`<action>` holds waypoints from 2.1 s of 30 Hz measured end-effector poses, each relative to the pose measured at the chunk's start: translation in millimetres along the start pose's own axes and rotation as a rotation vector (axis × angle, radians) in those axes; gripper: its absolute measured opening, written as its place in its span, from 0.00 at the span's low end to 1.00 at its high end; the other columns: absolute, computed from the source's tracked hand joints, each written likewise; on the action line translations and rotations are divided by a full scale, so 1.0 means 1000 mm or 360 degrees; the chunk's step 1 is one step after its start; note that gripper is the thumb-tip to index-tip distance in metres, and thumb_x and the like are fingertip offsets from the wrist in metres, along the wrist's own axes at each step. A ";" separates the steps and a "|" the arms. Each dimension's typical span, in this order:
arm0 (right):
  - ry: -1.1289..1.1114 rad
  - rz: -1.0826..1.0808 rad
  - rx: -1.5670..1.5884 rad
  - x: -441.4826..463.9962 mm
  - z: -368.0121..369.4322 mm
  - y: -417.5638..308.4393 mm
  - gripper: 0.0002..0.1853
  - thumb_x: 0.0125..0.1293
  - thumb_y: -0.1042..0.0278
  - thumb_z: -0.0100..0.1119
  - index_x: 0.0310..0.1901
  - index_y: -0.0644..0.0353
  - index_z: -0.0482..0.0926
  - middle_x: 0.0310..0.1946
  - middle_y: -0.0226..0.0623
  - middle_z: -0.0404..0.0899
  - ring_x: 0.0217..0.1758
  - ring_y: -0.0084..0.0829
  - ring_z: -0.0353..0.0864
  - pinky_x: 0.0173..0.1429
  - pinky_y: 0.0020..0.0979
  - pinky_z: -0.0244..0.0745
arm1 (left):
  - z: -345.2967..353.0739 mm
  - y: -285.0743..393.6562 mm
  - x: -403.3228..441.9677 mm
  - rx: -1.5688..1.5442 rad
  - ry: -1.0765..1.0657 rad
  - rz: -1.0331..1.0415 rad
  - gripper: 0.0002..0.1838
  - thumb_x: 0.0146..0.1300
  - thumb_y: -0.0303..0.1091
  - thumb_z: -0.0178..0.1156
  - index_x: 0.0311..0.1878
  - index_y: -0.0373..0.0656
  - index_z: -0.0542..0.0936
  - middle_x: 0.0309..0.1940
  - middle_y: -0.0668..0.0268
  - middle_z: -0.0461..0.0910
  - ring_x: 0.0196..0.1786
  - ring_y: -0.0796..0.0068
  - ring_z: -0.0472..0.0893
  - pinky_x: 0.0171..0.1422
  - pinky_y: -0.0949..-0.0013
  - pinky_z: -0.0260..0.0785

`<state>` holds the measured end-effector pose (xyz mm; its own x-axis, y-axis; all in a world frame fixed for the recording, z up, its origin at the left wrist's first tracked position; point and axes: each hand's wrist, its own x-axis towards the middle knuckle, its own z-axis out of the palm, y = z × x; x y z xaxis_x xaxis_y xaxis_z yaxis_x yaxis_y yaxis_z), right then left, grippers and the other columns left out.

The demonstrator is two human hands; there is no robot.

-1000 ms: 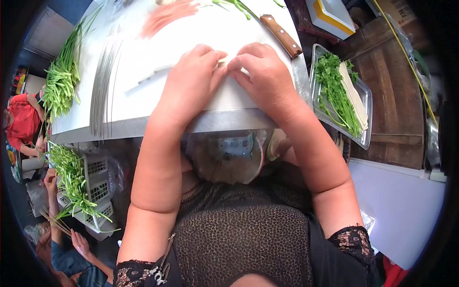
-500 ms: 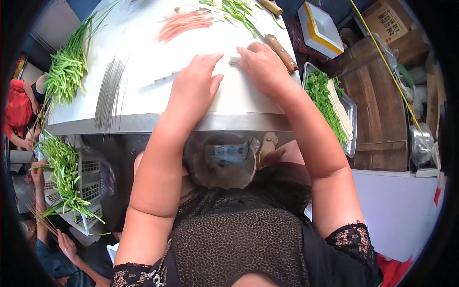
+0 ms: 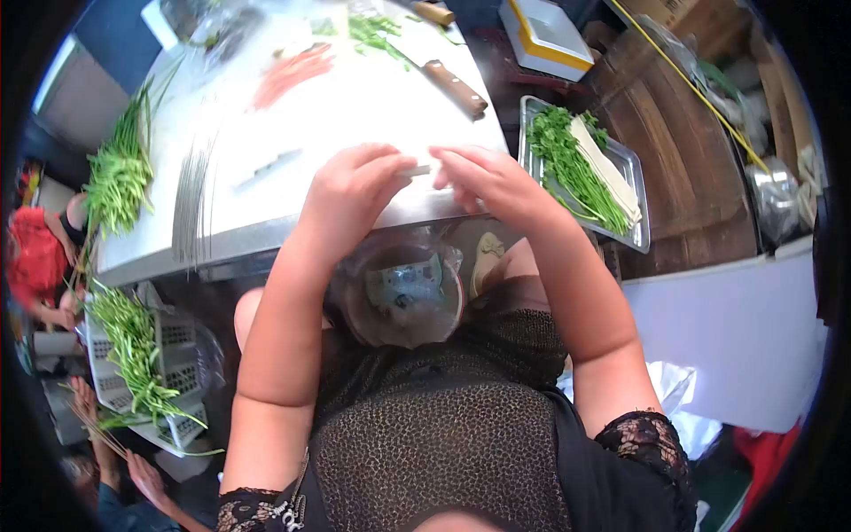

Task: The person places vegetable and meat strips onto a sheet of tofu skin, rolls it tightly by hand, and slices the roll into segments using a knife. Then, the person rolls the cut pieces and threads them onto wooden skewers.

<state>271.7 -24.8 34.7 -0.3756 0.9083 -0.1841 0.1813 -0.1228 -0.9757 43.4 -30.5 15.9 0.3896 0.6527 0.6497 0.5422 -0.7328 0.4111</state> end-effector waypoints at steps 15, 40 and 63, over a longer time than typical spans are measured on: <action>0.1416 0.1316 -0.1237 -0.280 -0.151 0.330 0.14 0.61 0.56 0.70 0.39 0.59 0.85 0.41 0.49 0.87 0.47 0.51 0.86 0.52 0.48 0.79 | 0.014 -0.048 -0.025 -0.0074 -0.0018 -0.0745 0.11 0.60 0.27 0.71 0.46 0.40 0.86 0.32 0.73 0.79 0.28 0.86 0.72 0.35 0.78 0.67; 0.1174 0.1478 -0.1676 -0.282 -0.159 0.349 0.16 0.72 0.61 0.50 0.46 0.61 0.85 0.45 0.54 0.85 0.49 0.59 0.85 0.54 0.53 0.80 | 0.006 -0.042 -0.028 -0.0194 -0.0124 -0.0697 0.12 0.59 0.35 0.70 0.44 0.40 0.86 0.37 0.66 0.81 0.33 0.76 0.77 0.42 0.72 0.71; 0.0576 -0.0624 -0.0519 -0.105 0.047 0.098 0.19 0.73 0.69 0.57 0.63 0.58 0.80 0.34 0.42 0.85 0.33 0.23 0.82 0.44 0.27 0.78 | 0.008 -0.039 -0.025 -0.0068 -0.0111 -0.0748 0.15 0.59 0.43 0.71 0.43 0.42 0.88 0.34 0.60 0.84 0.34 0.68 0.82 0.43 0.66 0.75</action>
<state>285.9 -151.5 -47.7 -0.1488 0.9461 0.2878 0.3821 0.3234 -0.8657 18.6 -17.1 -21.9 0.1592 0.9257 0.3430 0.6409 -0.3612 0.6773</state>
